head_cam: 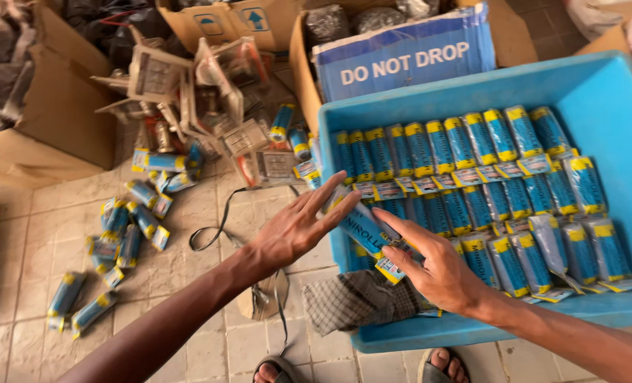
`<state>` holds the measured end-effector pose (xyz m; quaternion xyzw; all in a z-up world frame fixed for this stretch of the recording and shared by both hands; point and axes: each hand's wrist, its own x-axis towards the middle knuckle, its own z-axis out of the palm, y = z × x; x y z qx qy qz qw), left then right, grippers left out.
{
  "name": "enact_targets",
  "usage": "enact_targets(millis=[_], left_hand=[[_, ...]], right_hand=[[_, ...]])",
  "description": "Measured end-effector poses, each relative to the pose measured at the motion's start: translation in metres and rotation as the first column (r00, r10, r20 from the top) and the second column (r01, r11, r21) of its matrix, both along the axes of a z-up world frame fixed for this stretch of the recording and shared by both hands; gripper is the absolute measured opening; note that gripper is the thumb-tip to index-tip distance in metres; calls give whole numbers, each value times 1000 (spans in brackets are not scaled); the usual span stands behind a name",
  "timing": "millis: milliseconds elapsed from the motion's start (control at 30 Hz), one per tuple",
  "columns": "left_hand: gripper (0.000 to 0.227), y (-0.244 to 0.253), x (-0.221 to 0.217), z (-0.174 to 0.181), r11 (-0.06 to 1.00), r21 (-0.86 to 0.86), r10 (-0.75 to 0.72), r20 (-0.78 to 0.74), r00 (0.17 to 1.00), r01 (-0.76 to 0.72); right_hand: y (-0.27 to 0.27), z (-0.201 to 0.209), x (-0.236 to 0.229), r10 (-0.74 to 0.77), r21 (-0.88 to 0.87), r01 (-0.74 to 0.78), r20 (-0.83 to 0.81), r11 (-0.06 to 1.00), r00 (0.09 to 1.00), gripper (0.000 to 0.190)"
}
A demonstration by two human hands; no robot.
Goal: The person picks up packaged paint rollers from the floor and a blue crate, wipes them with a cloth, and then arranges them neatly back into the blue crate.
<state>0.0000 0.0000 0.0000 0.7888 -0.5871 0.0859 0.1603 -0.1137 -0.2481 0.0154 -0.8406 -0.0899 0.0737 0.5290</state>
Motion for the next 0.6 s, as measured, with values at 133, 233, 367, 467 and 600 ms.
enact_targets(millis=[133,233,367,467,600], left_hand=[[45,-71,32,-9,994,-92,-55,109,992,66],[40,-149,49,-18,946,-291,-87,203,975,145],[38,-255,80,-58,941,-288,-113,225,968,177],[40,-337,105,-96,952,-261,-96,238,967,159],[57,-414,128,-130,974,-213,-20,235,972,72]], right_hand=[[-29,-9,2,-19,-53,27,145,998,989,72],[-72,-28,9,-31,-543,276,417,793,908,73],[-151,-61,26,-81,-671,462,516,580,853,63],[-208,-75,44,-150,-691,527,529,495,835,62],[-275,-107,73,-193,-756,539,505,373,842,54]])
